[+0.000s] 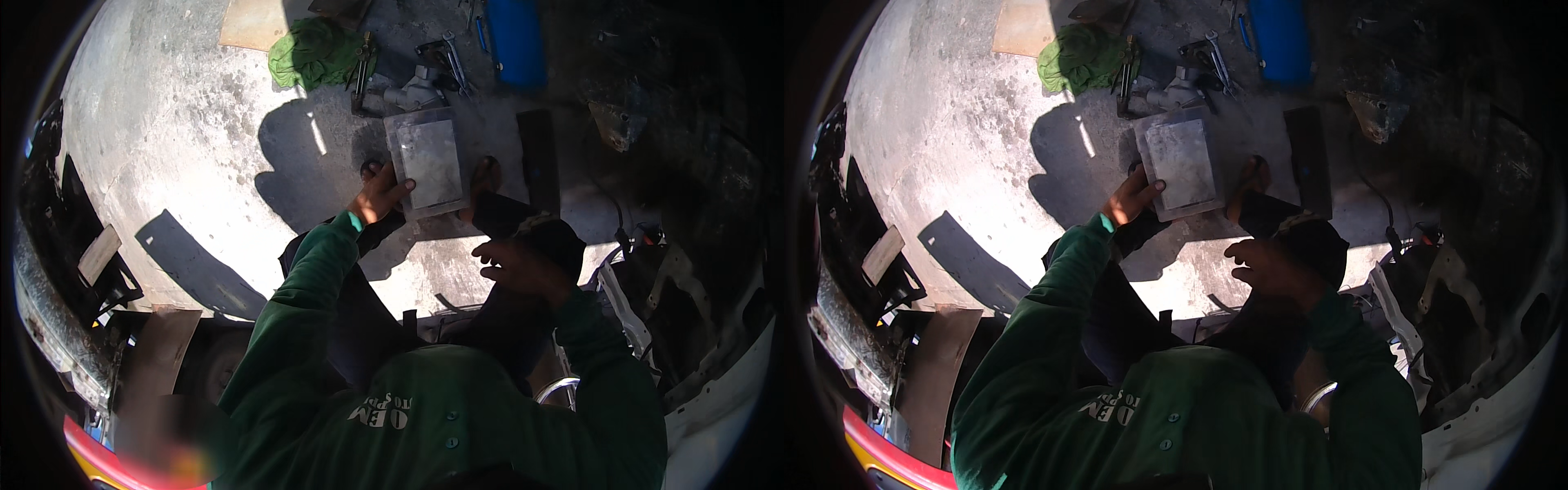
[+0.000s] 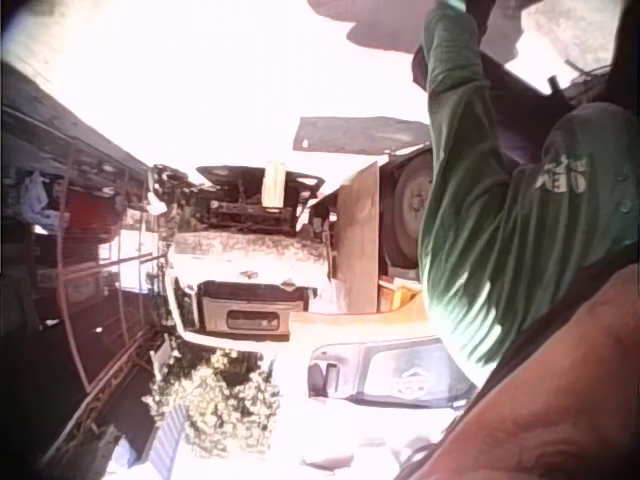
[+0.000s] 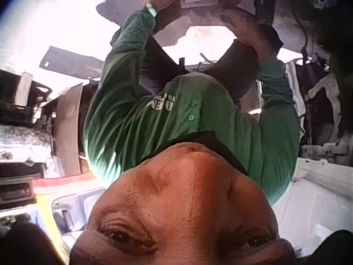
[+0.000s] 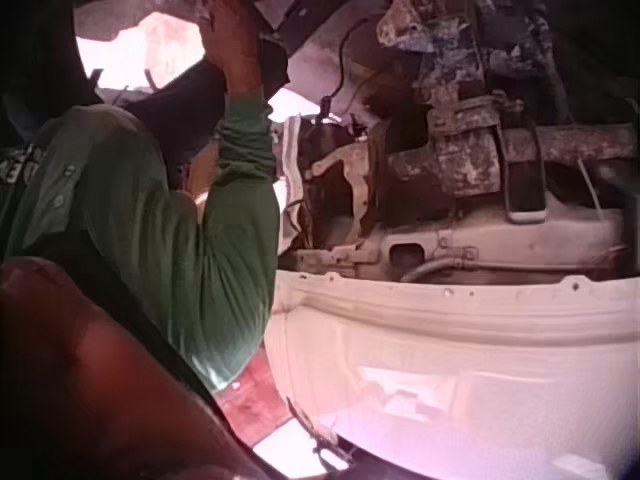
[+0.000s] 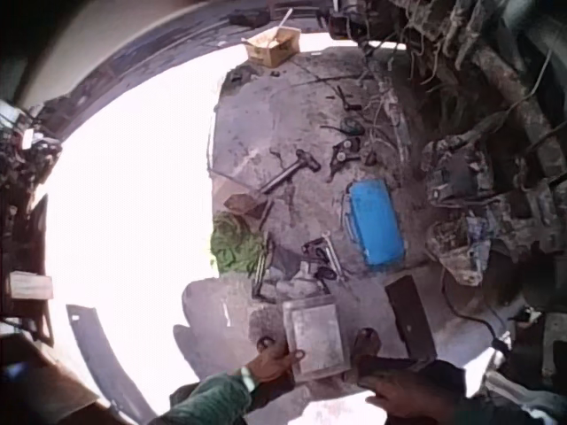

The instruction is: The person sits on the floor of a workshop and works on a mechanical part, likely a fuel injector. They use a wrench to tighten a fitting and handle small components with their hands.

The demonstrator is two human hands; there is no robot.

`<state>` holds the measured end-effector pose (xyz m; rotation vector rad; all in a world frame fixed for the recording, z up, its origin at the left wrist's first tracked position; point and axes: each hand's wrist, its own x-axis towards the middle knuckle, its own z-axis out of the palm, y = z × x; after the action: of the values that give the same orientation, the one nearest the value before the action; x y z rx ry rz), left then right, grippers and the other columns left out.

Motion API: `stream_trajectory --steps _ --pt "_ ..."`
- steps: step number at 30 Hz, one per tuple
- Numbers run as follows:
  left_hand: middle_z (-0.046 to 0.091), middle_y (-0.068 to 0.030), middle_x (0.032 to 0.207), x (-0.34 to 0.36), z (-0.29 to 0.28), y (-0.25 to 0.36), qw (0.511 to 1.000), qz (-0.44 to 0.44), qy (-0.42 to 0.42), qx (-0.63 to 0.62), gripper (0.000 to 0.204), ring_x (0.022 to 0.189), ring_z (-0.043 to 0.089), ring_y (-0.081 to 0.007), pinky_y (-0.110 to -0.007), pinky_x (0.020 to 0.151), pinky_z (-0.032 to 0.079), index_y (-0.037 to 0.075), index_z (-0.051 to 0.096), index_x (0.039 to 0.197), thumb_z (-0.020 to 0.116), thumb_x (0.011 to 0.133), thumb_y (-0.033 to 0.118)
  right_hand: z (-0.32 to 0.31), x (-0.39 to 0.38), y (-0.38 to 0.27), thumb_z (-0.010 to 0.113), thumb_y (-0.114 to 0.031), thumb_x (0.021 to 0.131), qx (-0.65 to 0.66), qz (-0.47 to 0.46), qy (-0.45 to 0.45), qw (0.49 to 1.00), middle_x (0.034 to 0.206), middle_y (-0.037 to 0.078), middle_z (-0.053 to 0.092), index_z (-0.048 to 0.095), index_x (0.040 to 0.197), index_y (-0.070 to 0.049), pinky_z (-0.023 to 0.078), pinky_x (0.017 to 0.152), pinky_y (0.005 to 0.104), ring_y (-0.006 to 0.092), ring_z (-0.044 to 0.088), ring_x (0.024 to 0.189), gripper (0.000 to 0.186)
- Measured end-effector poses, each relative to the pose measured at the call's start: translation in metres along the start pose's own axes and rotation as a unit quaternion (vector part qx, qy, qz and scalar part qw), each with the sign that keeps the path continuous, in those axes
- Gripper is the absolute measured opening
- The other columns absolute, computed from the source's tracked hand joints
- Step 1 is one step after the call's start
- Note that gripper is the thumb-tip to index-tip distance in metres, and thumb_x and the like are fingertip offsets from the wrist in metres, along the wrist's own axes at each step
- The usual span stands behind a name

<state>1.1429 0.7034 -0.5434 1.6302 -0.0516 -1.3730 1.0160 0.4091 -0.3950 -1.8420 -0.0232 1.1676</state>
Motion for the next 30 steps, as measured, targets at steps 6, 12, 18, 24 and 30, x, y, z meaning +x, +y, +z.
stream_trajectory --steps 6,12,18,24,30 --pt "0.054 -0.0221 0.142 0.188 0.041 -0.046 0.988 0.014 -0.132 -0.078 0.086 0.119 0.061 -0.0307 -0.039 0.085 0.057 -0.002 0.029 0.154 0.066 0.095 0.050 -0.103 0.110 0.241 0.068 -0.029 0.093 -0.295 0.013 0.221 0.930 0.122 0.015 0.066 0.059 0.129 -0.001 0.051 0.096 0.0401 0.0320 0.064 0.109 0.046" --pt "0.049 -0.0228 0.148 0.302 0.077 -0.068 0.981 0.084 -0.124 -0.122 0.088 0.130 0.054 -0.0331 -0.041 0.101 0.050 -0.002 0.026 0.156 0.067 0.095 0.047 -0.108 0.184 0.288 0.070 -0.035 0.095 0.244 0.060 0.329 0.910 0.115 0.012 0.066 0.060 0.125 0.004 0.050 0.087 0.0346 0.0221 0.062 0.101 0.050" --pt "0.047 -0.0224 0.150 0.344 0.067 -0.069 0.971 0.140 -0.192 0.016 0.085 0.138 0.047 -0.0323 -0.042 0.113 0.040 -0.003 0.024 0.157 0.062 0.099 0.046 -0.087 0.216 0.338 0.073 -0.031 0.092 0.254 -0.004 0.547 0.798 0.105 0.011 0.066 0.064 0.117 0.003 0.049 0.082 0.0329 0.0198 0.063 0.095 0.043" --pt "0.054 -0.0268 0.142 0.320 0.071 -0.003 0.976 0.187 -0.016 0.107 0.071 0.132 0.054 -0.0351 -0.042 0.110 0.042 -0.004 0.043 0.148 0.068 0.097 0.039 -0.085 0.217 0.382 0.076 -0.021 0.091 0.605 -0.071 0.421 0.672 0.103 0.011 0.064 0.065 0.108 0.000 0.050 0.082 0.0341 0.0219 0.063 0.100 0.029" --pt "0.067 -0.0241 0.126 0.398 0.058 0.081 0.917 0.293 0.126 0.240 0.048 0.114 0.066 -0.0381 -0.045 0.098 0.051 -0.002 0.067 0.124 0.073 0.091 0.031 -0.121 0.255 0.424 0.071 -0.020 0.096 0.722 -0.181 0.387 0.545 0.108 0.013 0.062 0.057 0.118 0.001 0.055 0.091 0.0435 0.0282 0.061 0.108 0.034"
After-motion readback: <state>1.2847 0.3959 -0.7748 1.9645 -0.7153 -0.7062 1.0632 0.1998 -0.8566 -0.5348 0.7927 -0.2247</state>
